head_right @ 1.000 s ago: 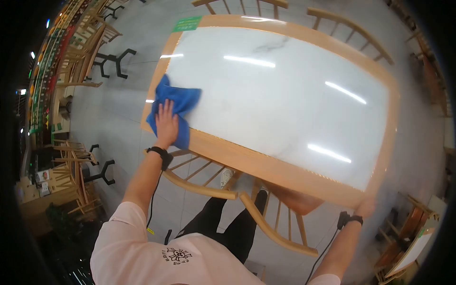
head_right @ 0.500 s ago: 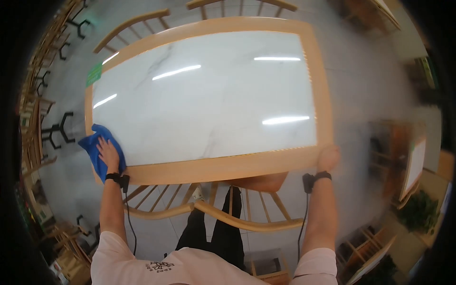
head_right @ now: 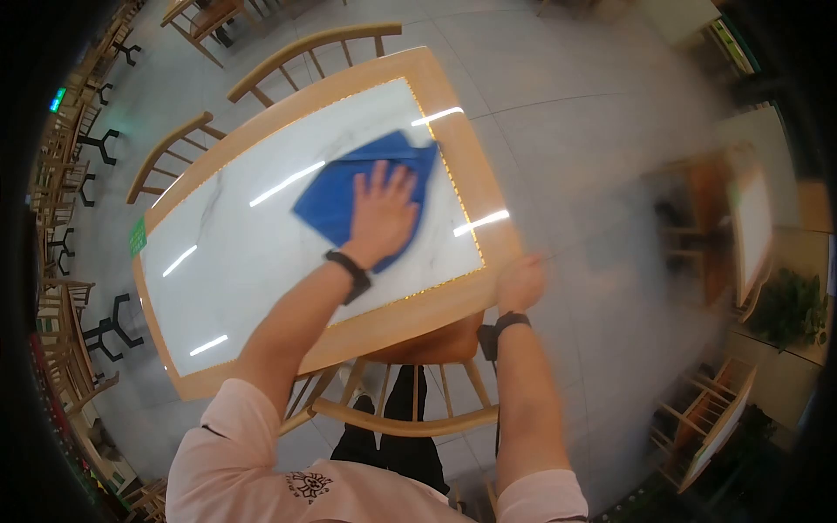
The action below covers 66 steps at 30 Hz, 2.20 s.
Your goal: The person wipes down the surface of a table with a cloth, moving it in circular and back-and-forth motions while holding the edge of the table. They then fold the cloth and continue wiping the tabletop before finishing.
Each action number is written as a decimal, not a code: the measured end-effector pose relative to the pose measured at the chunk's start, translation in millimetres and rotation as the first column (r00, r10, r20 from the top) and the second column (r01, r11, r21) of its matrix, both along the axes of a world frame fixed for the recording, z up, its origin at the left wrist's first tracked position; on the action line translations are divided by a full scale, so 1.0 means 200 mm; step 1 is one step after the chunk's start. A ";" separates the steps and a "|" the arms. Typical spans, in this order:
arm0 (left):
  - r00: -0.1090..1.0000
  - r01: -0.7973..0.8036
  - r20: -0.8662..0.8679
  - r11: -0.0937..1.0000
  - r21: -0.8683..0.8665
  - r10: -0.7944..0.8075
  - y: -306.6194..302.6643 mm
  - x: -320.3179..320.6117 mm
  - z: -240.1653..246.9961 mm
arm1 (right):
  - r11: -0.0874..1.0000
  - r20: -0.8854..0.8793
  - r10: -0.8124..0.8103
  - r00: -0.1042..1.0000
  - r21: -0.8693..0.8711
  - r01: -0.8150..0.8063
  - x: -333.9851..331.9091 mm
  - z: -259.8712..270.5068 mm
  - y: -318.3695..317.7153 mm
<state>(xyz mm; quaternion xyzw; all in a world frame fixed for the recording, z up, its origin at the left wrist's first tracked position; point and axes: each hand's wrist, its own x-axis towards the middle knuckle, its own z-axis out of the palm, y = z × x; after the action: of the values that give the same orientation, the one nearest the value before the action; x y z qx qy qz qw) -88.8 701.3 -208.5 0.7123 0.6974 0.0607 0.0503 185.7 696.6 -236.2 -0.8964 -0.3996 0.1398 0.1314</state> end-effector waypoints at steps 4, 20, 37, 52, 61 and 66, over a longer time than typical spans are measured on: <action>0.954 0.263 0.130 0.963 0.055 -0.268 0.22 0.46 -0.04 | 0.997 -0.047 0.069 0.997 0.021 -0.068 0.00 0.00 -0.02; 0.996 0.039 0.074 0.990 0.135 -0.050 0.19 -0.30 -0.04 | 0.894 0.211 0.438 0.874 -0.001 -0.448 0.15 -0.17 -0.07; 0.460 -0.875 -0.208 0.480 0.060 0.863 -2.11 -2.39 -0.15 | 0.947 -0.363 -0.074 0.929 0.265 0.180 -0.21 -0.10 -0.25; 0.165 -0.986 -0.165 0.163 -0.024 0.972 -1.43 -2.86 -0.24 | 0.923 0.023 -0.382 0.924 0.069 0.379 -0.49 -0.08 -0.33; 0.707 -0.699 -0.151 0.715 -0.007 0.690 -0.08 -1.93 -0.19 | 0.923 0.183 -0.375 0.909 -0.021 0.385 -0.58 -0.04 -0.33; 0.907 -0.415 -0.075 0.910 0.020 0.415 0.45 -1.12 -0.12 | 0.919 0.231 -0.374 0.898 -0.037 0.393 -0.61 -0.01 -0.33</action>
<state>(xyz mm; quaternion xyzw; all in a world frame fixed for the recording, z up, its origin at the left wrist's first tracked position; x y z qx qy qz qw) -312.6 790.8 -231.8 0.5497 0.8342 0.0435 0.0080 62.9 629.7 -238.3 -0.9720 -0.2210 0.0277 0.0743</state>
